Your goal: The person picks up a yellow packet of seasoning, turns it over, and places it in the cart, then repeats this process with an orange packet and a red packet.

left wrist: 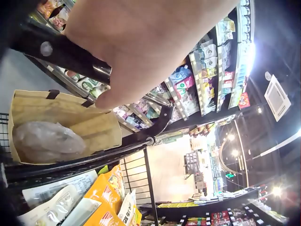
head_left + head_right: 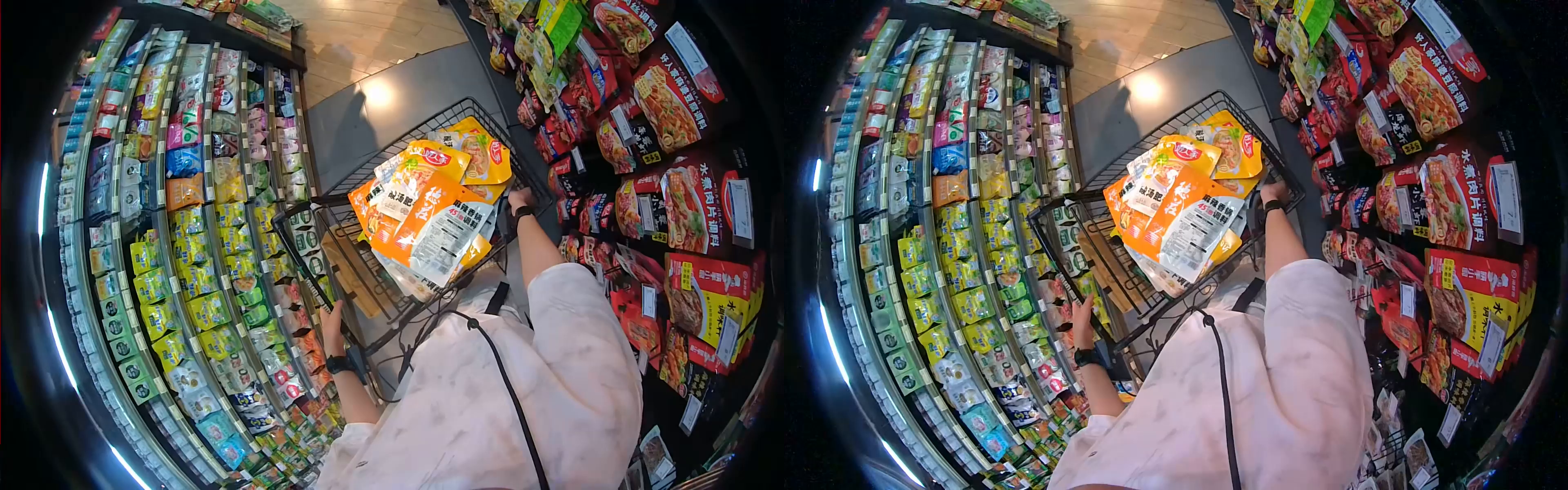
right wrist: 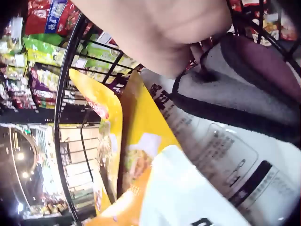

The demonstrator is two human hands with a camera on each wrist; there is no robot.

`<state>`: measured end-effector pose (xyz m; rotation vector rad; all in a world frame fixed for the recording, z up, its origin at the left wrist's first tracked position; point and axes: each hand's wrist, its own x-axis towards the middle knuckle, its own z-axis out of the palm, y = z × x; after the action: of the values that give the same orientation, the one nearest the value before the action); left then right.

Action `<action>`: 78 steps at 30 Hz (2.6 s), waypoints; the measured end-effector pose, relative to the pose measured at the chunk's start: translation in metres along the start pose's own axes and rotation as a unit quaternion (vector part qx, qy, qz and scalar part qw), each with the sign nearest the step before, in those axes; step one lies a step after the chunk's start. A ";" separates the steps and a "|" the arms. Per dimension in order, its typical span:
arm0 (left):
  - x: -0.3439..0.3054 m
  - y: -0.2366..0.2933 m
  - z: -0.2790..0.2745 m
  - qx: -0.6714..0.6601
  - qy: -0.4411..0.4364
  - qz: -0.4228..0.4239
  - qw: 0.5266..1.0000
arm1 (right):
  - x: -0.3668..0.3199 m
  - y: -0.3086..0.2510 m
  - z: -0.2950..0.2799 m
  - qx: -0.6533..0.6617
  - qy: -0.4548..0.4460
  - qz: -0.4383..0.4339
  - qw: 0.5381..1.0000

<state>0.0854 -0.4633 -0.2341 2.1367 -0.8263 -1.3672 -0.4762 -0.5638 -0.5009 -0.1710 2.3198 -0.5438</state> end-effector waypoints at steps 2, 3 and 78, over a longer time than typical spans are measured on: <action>-0.004 0.003 0.001 0.010 -0.003 0.012 1.000 | 0.007 0.009 0.006 -0.053 0.023 -0.058 0.997; -0.007 0.006 0.004 0.014 -0.004 0.017 1.000 | 0.008 0.010 0.007 -0.081 0.035 -0.088 0.992; -0.326 0.004 0.131 0.128 -0.746 0.331 0.564 | -0.609 0.320 -0.289 0.474 0.116 -0.322 0.811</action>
<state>-0.1406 -0.2461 -0.0761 -0.0064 -2.1298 -2.3832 -0.2257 -0.0115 -0.0668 -0.4190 1.8698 -2.0776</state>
